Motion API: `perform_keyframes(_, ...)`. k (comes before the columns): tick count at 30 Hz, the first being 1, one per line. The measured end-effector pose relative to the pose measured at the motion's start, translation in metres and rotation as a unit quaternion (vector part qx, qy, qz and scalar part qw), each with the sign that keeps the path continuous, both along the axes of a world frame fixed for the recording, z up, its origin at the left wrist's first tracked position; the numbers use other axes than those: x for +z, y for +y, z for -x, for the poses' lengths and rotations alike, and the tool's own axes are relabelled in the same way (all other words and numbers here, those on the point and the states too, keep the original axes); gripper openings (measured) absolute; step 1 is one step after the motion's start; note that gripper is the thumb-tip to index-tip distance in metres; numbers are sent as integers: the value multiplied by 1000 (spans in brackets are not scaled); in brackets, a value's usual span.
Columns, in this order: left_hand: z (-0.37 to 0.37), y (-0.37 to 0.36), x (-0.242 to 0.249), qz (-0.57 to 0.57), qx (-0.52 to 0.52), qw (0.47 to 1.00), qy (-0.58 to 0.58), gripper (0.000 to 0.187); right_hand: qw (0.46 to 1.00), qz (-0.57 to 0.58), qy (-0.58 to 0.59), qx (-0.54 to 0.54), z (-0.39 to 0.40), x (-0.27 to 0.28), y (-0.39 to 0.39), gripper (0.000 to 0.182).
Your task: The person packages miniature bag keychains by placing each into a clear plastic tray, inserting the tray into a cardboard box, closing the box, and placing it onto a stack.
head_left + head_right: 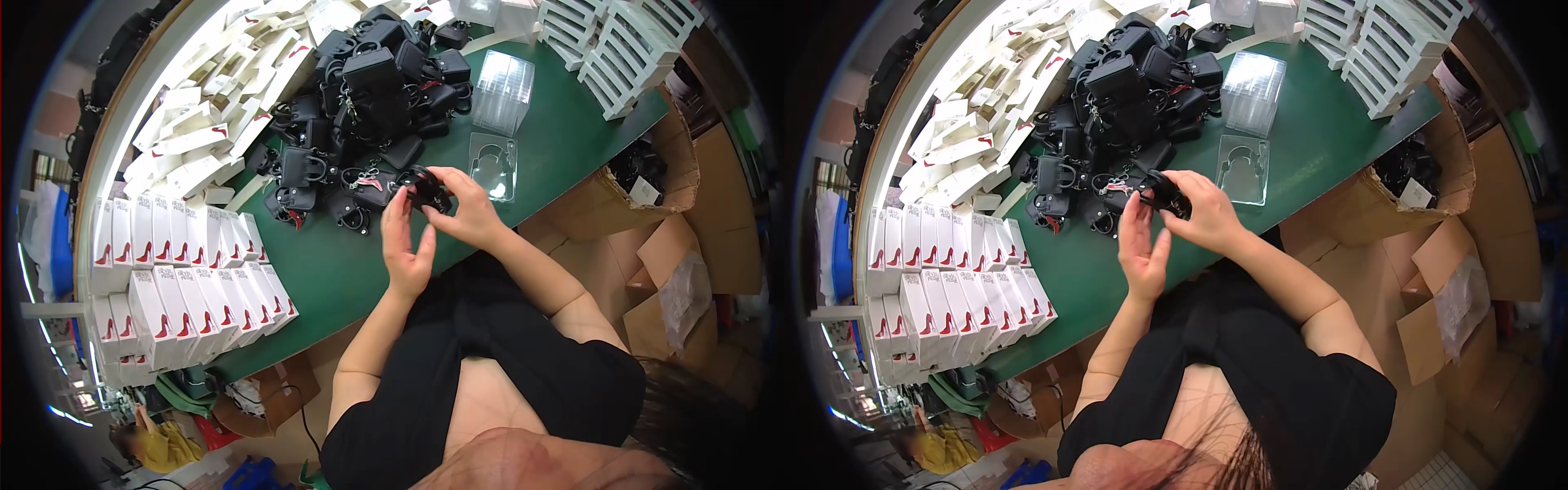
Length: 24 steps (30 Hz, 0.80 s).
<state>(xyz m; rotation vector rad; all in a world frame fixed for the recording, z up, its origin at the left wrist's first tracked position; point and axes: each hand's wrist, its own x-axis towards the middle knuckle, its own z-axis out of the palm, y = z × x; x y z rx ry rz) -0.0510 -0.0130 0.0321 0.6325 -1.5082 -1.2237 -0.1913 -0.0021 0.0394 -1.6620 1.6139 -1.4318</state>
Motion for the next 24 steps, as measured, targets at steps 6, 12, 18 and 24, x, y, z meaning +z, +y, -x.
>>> perform_keyframes(6, -15, -31, 18, 191, 93, 969, -128, 42, 985, -73, -122, 100, 22, 31, 3, 51)
perform_keyframes(12, -6, -34, 15, -6, 22, 996, 91, 26, 969, -52, -217, 110, 24, 36, 2, 48)
perform_keyframes(18, 6, -23, 13, -197, 18, 963, 185, 25, 957, -6, -285, 46, 11, 29, 4, 46)
perform_keyframes(24, 7, -20, 24, -159, 5, 976, 150, 28, 949, 68, -306, 30, 7, 21, 0, 49)
